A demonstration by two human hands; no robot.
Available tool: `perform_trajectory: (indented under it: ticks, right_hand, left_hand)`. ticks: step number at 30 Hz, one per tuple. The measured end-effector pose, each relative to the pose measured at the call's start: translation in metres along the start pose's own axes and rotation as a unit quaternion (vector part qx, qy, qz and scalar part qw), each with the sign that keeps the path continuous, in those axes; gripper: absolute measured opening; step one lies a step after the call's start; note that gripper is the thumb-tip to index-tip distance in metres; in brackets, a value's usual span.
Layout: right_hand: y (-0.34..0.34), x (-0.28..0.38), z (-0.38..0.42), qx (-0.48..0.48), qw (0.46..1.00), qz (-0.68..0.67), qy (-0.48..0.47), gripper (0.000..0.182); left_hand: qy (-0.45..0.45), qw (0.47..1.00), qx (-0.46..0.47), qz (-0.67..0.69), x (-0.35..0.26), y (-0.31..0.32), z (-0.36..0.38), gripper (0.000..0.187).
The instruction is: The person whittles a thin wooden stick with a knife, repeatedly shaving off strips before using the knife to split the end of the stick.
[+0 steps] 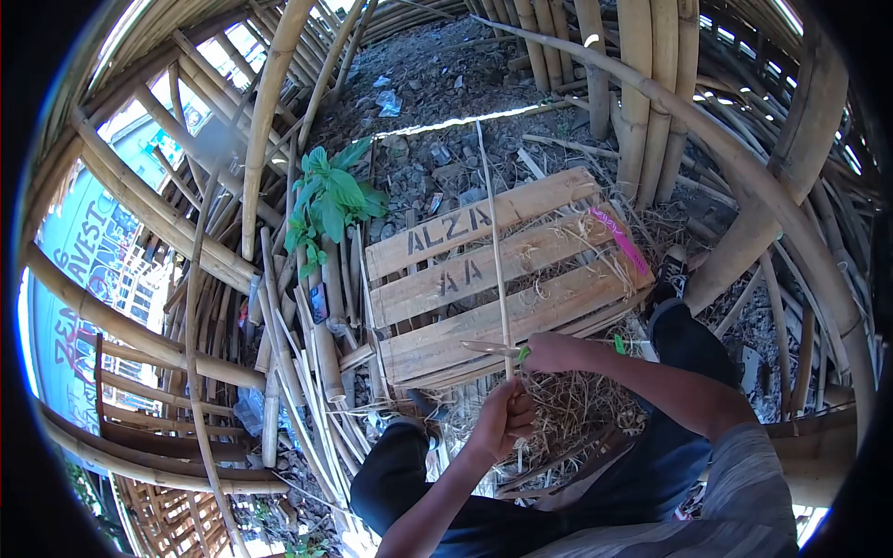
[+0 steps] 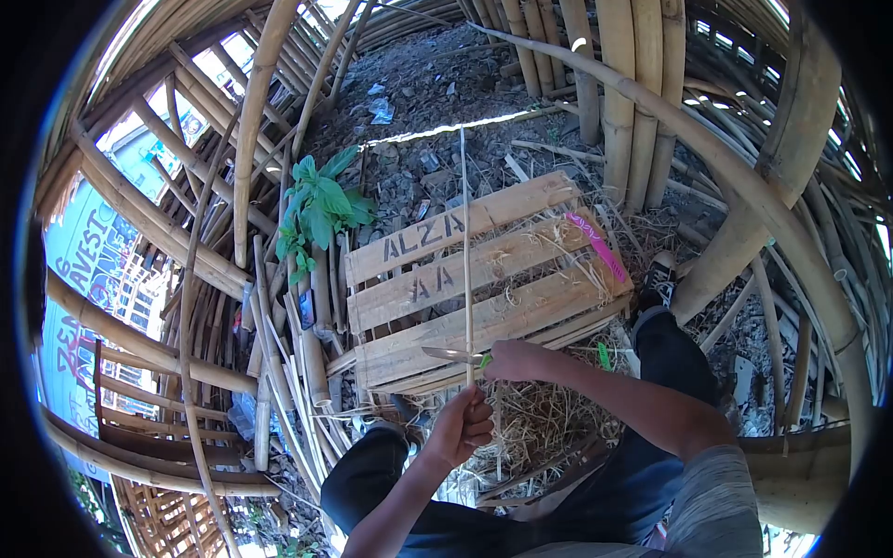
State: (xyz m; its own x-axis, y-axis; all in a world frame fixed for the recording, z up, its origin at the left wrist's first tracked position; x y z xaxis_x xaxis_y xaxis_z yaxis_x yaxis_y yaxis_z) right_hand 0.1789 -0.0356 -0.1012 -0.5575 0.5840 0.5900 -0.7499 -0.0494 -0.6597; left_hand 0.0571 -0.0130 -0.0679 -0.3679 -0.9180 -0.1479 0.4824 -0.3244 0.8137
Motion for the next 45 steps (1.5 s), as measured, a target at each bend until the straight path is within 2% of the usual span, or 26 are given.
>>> perform_trajectory:
  ticks: [1, 5, 7, 11, 14, 16, 17, 19, 22, 26, 28, 32, 35, 37, 38, 41, 43, 45]
  right_hand:
    - [-0.019, 0.005, 0.006, -0.143, 0.983, 0.115, 0.011, 0.027]
    - [-0.029, 0.016, 0.020, -0.190, 0.966, 0.163, 0.063, 0.027]
    - [-0.038, 0.028, 0.024, -0.234, 0.942, 0.238, 0.027, 0.025]
    - [-0.046, 0.029, 0.018, -0.239, 0.934, 0.263, 0.017, 0.023]
    - [-0.044, 0.027, 0.020, -0.212, 0.951, 0.224, 0.011, 0.021]
    - [-0.033, 0.020, 0.019, -0.139, 0.972, 0.191, 0.009, 0.024]
    - [-0.033, 0.016, 0.019, -0.138, 0.972, 0.192, 0.010, 0.024]
    - [-0.011, 0.016, 0.013, -0.006, 0.998, 0.015, -0.061, 0.030]
    - [-0.002, 0.026, 0.012, 0.028, 0.993, -0.004, -0.113, 0.036]
    - [0.010, 0.026, 0.008, 0.041, 0.994, -0.019, -0.104, 0.038]
    - [0.004, 0.033, 0.011, 0.016, 0.992, 0.023, -0.120, 0.039]
    - [-0.003, 0.043, 0.022, 0.001, 0.989, 0.065, -0.133, 0.039]
    - [-0.003, 0.027, 0.015, 0.029, 0.993, 0.056, -0.096, 0.038]
    - [-0.028, 0.002, 0.002, -0.087, 0.985, 0.144, -0.050, 0.038]
    - [-0.029, 0.005, 0.004, -0.088, 0.984, 0.146, -0.050, 0.038]
    - [-0.019, 0.014, 0.008, -0.054, 0.997, 0.060, -0.009, 0.036]
    - [-0.003, 0.036, 0.016, 0.014, 0.992, 0.096, -0.079, 0.036]
    - [-0.006, 0.044, 0.024, 0.035, 0.992, 0.101, -0.073, 0.036]
  left_hand:
    - [0.000, 1.000, 0.007, 0.007, -0.001, 0.000, -0.001, 0.027]
    - [-0.001, 1.000, 0.004, 0.019, -0.003, -0.002, -0.002, 0.027]
    - [-0.006, 0.999, 0.021, 0.036, -0.004, -0.003, -0.004, 0.027]
    - [-0.002, 0.999, 0.018, 0.034, -0.008, 0.003, -0.001, 0.027]
    - [0.005, 0.999, 0.016, 0.033, -0.010, 0.004, 0.001, 0.026]
    - [0.015, 0.999, 0.023, 0.035, -0.011, 0.001, -0.001, 0.025]
    - [0.014, 0.999, 0.023, 0.036, -0.011, 0.002, 0.000, 0.025]
    - [0.014, 0.999, 0.025, 0.039, -0.012, 0.007, 0.003, 0.023]
    - [0.009, 0.998, 0.047, 0.046, -0.013, 0.005, 0.003, 0.020]
    - [0.009, 0.998, 0.040, 0.047, -0.013, 0.001, 0.001, 0.015]
    - [0.027, 1.000, 0.001, 0.004, -0.015, -0.003, 0.001, 0.016]
    - [0.029, 0.998, -0.019, -0.048, -0.012, -0.006, 0.001, 0.016]
    - [0.056, 0.993, -0.049, -0.090, -0.007, -0.003, 0.002, 0.017]
    - [0.069, 0.986, -0.109, -0.102, 0.002, -0.007, 0.003, 0.018]
    - [0.071, 0.986, -0.107, -0.102, 0.001, -0.007, 0.001, 0.018]
    - [0.066, 0.991, -0.077, -0.084, -0.009, -0.012, -0.004, 0.019]
    - [0.060, 0.994, -0.043, -0.085, -0.012, -0.012, -0.006, 0.020]
    - [0.063, 0.993, -0.048, -0.085, -0.012, -0.013, -0.004, 0.020]
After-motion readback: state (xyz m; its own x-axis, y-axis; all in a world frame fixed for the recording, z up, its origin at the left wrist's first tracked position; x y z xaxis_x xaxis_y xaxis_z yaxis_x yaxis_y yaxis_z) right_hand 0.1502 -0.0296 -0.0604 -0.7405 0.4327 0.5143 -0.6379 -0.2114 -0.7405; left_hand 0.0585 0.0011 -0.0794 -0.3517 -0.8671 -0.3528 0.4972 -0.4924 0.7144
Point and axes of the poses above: each hand's wrist, its own z-axis away from the middle knuckle, its own y-axis out of the palm, x = y × z, the point moved 8 cm from there along -z, towards the middle knuckle, and after that the axes turned 15 degrees about z, right-handed, at the moved point
